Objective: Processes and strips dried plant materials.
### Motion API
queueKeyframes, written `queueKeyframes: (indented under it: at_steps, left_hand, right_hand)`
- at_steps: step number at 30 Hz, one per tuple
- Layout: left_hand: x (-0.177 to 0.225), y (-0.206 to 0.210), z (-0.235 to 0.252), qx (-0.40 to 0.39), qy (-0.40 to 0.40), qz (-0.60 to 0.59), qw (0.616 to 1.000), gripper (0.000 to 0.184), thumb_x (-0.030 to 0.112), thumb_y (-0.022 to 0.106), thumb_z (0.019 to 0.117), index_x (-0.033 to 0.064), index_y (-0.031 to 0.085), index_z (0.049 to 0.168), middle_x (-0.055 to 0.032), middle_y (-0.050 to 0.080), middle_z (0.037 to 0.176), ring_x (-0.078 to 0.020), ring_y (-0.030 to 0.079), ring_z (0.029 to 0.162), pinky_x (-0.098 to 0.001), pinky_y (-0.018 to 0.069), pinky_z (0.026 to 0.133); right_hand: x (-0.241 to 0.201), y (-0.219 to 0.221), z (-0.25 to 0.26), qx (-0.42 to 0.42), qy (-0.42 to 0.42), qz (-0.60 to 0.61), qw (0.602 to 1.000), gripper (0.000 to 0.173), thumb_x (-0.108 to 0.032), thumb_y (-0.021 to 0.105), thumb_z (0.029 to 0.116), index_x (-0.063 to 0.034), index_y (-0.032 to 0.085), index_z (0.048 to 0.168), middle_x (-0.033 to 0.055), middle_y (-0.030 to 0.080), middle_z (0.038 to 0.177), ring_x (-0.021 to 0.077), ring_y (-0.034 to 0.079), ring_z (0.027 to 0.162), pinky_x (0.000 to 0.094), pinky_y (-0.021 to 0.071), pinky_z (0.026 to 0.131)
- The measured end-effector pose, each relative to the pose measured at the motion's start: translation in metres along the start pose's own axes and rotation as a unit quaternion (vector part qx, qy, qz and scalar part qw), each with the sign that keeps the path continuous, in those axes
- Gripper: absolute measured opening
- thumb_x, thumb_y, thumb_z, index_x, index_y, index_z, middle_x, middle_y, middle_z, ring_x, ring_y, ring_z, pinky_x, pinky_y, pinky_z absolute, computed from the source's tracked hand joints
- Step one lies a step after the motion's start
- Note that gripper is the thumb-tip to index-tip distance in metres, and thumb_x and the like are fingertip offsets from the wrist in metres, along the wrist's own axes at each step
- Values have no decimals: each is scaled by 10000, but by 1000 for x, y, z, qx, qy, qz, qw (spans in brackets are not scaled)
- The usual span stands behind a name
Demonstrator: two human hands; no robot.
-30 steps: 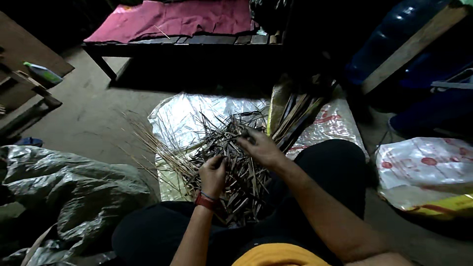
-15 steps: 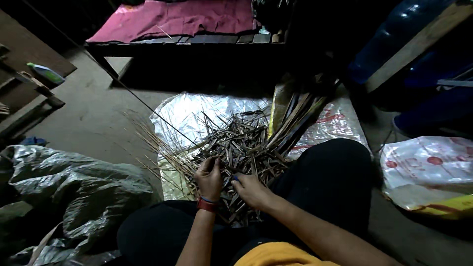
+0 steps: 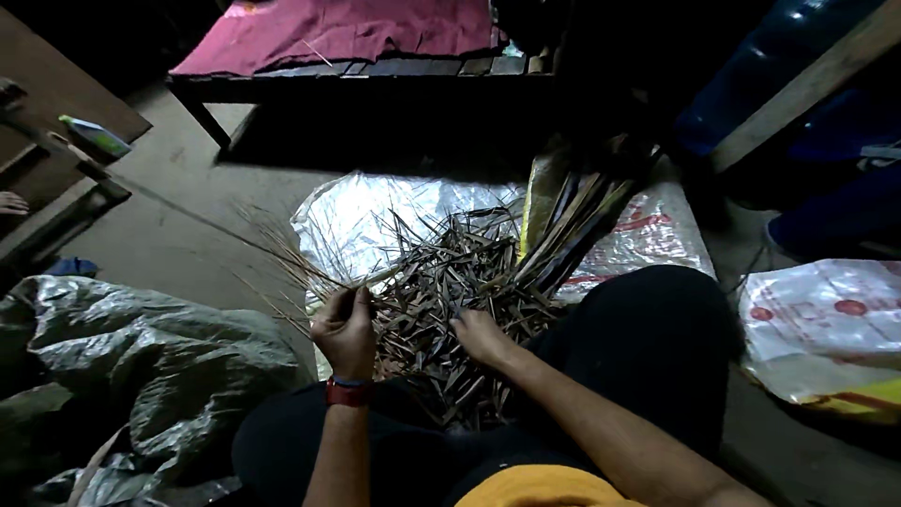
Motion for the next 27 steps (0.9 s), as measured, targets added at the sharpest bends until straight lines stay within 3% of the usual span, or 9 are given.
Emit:
queueKeyframes:
  at_steps: [2, 5, 9, 12, 17, 20, 23, 27]
  left_hand:
    - [-6, 6, -6, -9, -10, -1, 1000, 59, -37, 616, 939, -45, 672, 954, 53, 699, 751, 1, 669, 639, -205, 598, 633]
    - [-11, 19, -15, -21, -7, 4, 1000, 58, -31, 625, 938, -58, 676, 947, 42, 702, 757, 7, 670, 651, -198, 596, 642]
    - [-12, 30, -19, -27, 15, 46, 998, 107, -12, 639, 937, -100, 693, 963, -20, 713, 785, 13, 670, 671, -180, 591, 662]
    - [-21, 34, -21, -23, 14, 49, 998, 104, -11, 649, 933, -104, 692, 954, -23, 711, 782, 17, 668, 665, -176, 589, 653]
    - [-9, 26, 0, -4, 22, 15, 1000, 60, -18, 631, 934, -51, 679, 948, 48, 709, 766, 1, 682, 657, -201, 607, 635]
    - [-22, 24, 5, -15, -10, 15, 1000, 56, -23, 618, 940, -40, 671, 949, 58, 697, 758, -4, 674, 652, -210, 601, 632]
    - [-34, 36, 3, -29, -15, 29, 999, 64, -9, 628, 942, -45, 681, 939, 48, 702, 755, 3, 672, 648, -201, 601, 635]
    - [-41, 48, 0, -44, -12, 46, 998, 77, -5, 641, 934, -67, 685, 935, 27, 711, 772, 9, 678, 657, -190, 602, 639]
  right_hand:
    - [-32, -10, -16, 3, -55, 33, 998, 435, -225, 374, 1135, 70, 543, 1406, 281, 635, 1265, 368, 630, 1182, 500, 471, 1047]
    - [-58, -2, -27, -31, -103, 40, 993, 389, -232, 377, 1134, 59, 584, 1288, 243, 649, 1133, 328, 656, 1044, 474, 513, 945]
    - [-57, 14, -18, -46, -92, 34, 994, 393, -228, 371, 1134, 66, 575, 1297, 252, 653, 1148, 348, 656, 1090, 493, 506, 975]
    - [-42, 23, -7, -55, -59, 14, 997, 393, -233, 372, 1134, 49, 545, 1346, 258, 653, 1187, 364, 656, 1138, 509, 505, 997]
    - [39, 50, 34, -93, 56, -4, 994, 405, -225, 408, 1112, 88, 601, 1283, 300, 624, 1292, 420, 607, 1246, 576, 470, 1050]
    - [3, 20, 24, -43, -1, 50, 998, 405, -214, 380, 1131, 90, 578, 1312, 294, 640, 1218, 389, 640, 1154, 521, 484, 1020]
    - [-46, 2, 5, -46, -80, 95, 991, 394, -211, 385, 1131, 73, 586, 1315, 262, 656, 1173, 341, 657, 1088, 476, 502, 986]
    - [-50, 11, 16, -57, -83, 83, 991, 385, -202, 381, 1128, 56, 564, 1348, 258, 664, 1169, 355, 663, 1108, 494, 509, 987]
Point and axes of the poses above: each hand's wrist, its own z-axis towards the middle knuckle, its own y-axis out of the palm, x = y × z, the point moved 9 cm from there along z, towards the middle knuckle
